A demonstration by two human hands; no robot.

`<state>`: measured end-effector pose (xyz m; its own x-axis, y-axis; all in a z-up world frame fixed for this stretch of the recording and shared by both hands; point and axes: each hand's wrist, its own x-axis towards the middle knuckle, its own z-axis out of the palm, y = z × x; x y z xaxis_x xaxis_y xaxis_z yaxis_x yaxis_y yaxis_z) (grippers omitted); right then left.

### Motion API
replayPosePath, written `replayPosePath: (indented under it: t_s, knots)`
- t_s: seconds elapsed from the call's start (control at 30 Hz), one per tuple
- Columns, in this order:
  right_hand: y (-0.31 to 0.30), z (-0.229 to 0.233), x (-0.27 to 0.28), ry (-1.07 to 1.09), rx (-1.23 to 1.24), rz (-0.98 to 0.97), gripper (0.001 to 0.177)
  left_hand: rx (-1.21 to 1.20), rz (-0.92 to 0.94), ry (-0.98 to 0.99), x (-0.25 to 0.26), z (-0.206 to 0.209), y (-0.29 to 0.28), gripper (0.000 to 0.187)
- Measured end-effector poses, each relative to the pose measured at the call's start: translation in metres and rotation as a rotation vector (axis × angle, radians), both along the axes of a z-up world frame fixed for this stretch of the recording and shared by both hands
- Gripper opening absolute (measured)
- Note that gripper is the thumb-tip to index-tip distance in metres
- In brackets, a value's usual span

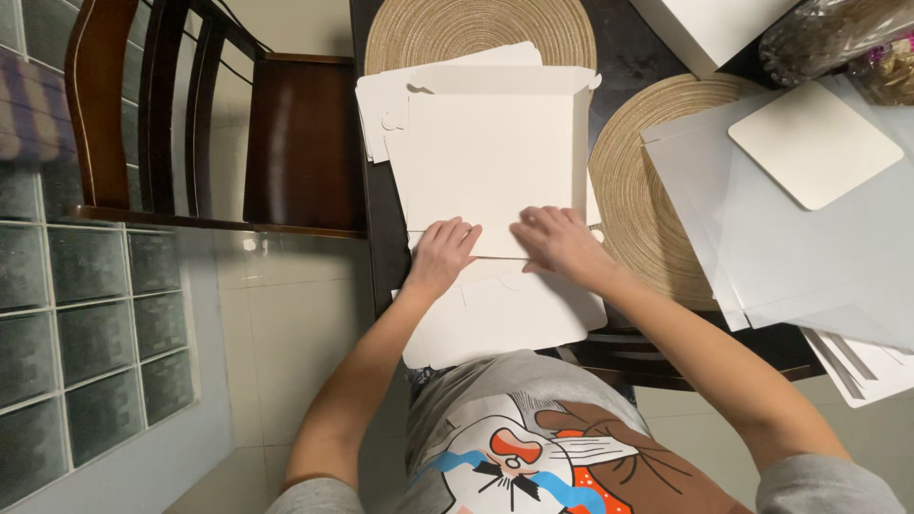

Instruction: The person assembles several white cardboard boxes by folding along pre-scored lines and tucking flaps into slots. They handle flat sheets, fold them into box shapes, and stack the finished boxes on the table.

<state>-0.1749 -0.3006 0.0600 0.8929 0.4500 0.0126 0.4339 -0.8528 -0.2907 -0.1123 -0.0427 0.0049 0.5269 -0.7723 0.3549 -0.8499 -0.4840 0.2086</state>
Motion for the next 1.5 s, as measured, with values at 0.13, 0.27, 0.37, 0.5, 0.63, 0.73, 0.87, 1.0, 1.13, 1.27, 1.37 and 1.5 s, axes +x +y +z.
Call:
replayPosePath:
  t_s: [0.13, 0.27, 0.37, 0.5, 0.63, 0.73, 0.87, 1.0, 1.13, 1.27, 1.37, 1.5]
  knots:
    - [-0.025, -0.014, -0.013, -0.030, 0.086, -0.059, 0.063, -0.061, -0.029, -0.065, 0.002, 0.001, 0.009, 0.053]
    - [-0.039, -0.045, -0.027, -0.218, 0.044, -0.003, 0.048, -0.094, -0.062, -0.064, 0.008, -0.002, 0.010, 0.041]
    - [-0.043, -0.069, -0.026, -0.129, 0.137, -0.107, 0.037, -0.107, -0.028, 0.196, 0.023, 0.000, 0.006, 0.020]
    - [-0.047, -0.083, -0.010, 0.163, 0.231, -0.510, 0.032, 0.007, 0.132, 0.451, 0.050, 0.006, -0.004, 0.025]
    - [-0.044, -0.074, 0.015, -0.054, 0.235, -0.621, 0.044, 0.024, 0.298, 0.475, 0.069, 0.014, -0.010, 0.043]
    - [-0.044, -0.062, 0.023, -0.087, 0.243, -0.573, 0.049, 0.014, 0.355, 0.374, 0.069, 0.014, -0.014, 0.055]
    - [-0.056, -0.047, 0.013, 0.088, 0.382, -0.642, 0.054, -0.066, 0.430, 0.387, 0.052, 0.011, -0.001, 0.059]
    - [-0.061, -0.053, -0.021, 0.031, 0.704, -0.711, 0.060, -0.328, 0.513, 0.403, 0.019, 0.001, 0.028, 0.046]
    - [-0.042, -0.083, -0.038, -0.047, 1.123, -0.902, 0.038, -0.677, 0.645, 0.583, 0.002, -0.016, 0.037, 0.037]
    - [-0.026, -0.098, -0.038, -0.141, 1.185, -1.002, 0.030, -0.785, 0.858, 0.559, -0.011, -0.027, 0.025, 0.031]
    - [-0.019, -0.096, -0.040, -0.148, 1.131, -0.989, 0.025, -0.703, 0.882, 0.474, -0.021, -0.028, 0.016, 0.038]
    - [-0.012, -0.084, -0.039, -0.135, 1.088, -0.948, 0.033, -0.618, 0.799, 0.427, -0.024, -0.022, 0.011, 0.055]
